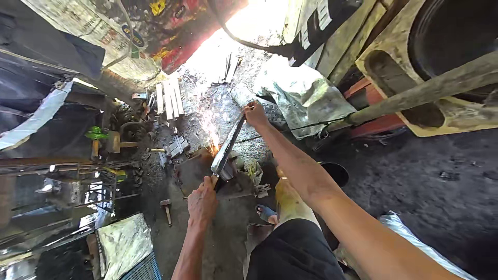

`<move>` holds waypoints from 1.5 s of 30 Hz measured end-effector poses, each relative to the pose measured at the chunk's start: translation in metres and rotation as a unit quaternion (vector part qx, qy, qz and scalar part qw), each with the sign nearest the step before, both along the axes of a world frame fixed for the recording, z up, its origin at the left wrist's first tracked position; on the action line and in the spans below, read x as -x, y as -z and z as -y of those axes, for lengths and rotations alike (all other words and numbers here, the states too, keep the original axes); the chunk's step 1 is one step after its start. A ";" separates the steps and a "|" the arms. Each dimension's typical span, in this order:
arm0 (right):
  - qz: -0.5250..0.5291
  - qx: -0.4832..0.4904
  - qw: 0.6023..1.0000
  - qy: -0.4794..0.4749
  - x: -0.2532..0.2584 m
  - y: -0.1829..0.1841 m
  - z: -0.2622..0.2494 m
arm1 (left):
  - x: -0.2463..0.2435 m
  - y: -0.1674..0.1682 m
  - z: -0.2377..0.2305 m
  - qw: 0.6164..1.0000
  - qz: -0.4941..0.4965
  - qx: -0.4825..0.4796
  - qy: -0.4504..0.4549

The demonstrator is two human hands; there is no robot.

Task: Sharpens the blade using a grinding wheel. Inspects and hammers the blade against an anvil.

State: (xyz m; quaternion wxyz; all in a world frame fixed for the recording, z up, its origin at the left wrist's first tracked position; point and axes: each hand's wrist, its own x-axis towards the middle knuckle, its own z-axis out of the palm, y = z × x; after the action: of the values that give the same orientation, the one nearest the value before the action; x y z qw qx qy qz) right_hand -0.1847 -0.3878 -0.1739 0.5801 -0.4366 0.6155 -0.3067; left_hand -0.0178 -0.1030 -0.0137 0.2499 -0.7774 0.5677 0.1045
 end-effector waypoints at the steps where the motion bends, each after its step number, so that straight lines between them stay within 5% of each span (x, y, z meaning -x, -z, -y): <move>1: 0.001 0.005 1.000 0.006 0.000 0.002 0.000 | -0.001 0.001 -0.001 1.000 0.002 0.002 -0.001; 7: -0.044 0.030 0.998 -0.046 -0.029 -0.035 -0.069 | -0.022 -0.031 -0.080 0.998 -0.033 0.008 -0.045; 11: -0.119 0.082 0.977 -0.157 -0.058 -0.096 -0.159 | -0.060 -0.069 -0.199 0.953 -0.252 0.011 -0.165; 13: -0.107 0.107 0.975 -0.163 -0.068 -0.137 -0.212 | -0.079 -0.076 -0.277 0.872 -0.415 0.112 -0.235; 16: -0.051 0.160 0.970 -0.178 -0.086 -0.192 -0.294 | -0.096 -0.078 -0.388 0.658 -0.627 0.243 -0.340; 18: 0.009 0.174 0.966 -0.190 -0.106 -0.219 -0.349 | -0.105 -0.076 -0.449 0.580 -0.678 0.276 -0.358; 24: 0.112 0.119 0.949 -0.271 -0.203 -0.223 -0.461 | -0.166 -0.046 -0.569 0.629 -0.620 0.262 -0.389; 28: 0.205 -0.019 0.941 -0.268 -0.290 -0.184 -0.495 | -0.207 -0.030 -0.595 0.509 -0.629 0.308 -0.500; 31: 0.158 -0.076 0.927 -0.331 -0.357 -0.128 -0.526 | -0.253 -0.011 -0.592 0.345 -0.661 0.365 -0.556; 36: 0.102 -0.258 0.816 -0.507 -0.469 -0.052 -0.623 | -0.371 0.032 -0.564 0.128 -0.677 0.426 -0.586; 39: 0.151 -0.327 0.752 -0.552 -0.541 -0.036 -0.670 | -0.468 0.065 -0.550 0.106 -0.607 0.460 -0.639; 45: 0.145 -0.215 0.807 -0.531 -0.687 -0.047 -0.694 | -0.633 0.110 -0.551 0.091 -0.600 0.416 -0.678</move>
State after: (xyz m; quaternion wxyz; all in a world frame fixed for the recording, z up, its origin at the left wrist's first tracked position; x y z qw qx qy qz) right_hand 0.5020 0.3066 -0.1265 0.8140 -0.5096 0.2468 0.1299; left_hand 0.6153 0.4479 -0.1238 -0.7117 -0.4966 -0.2821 0.4090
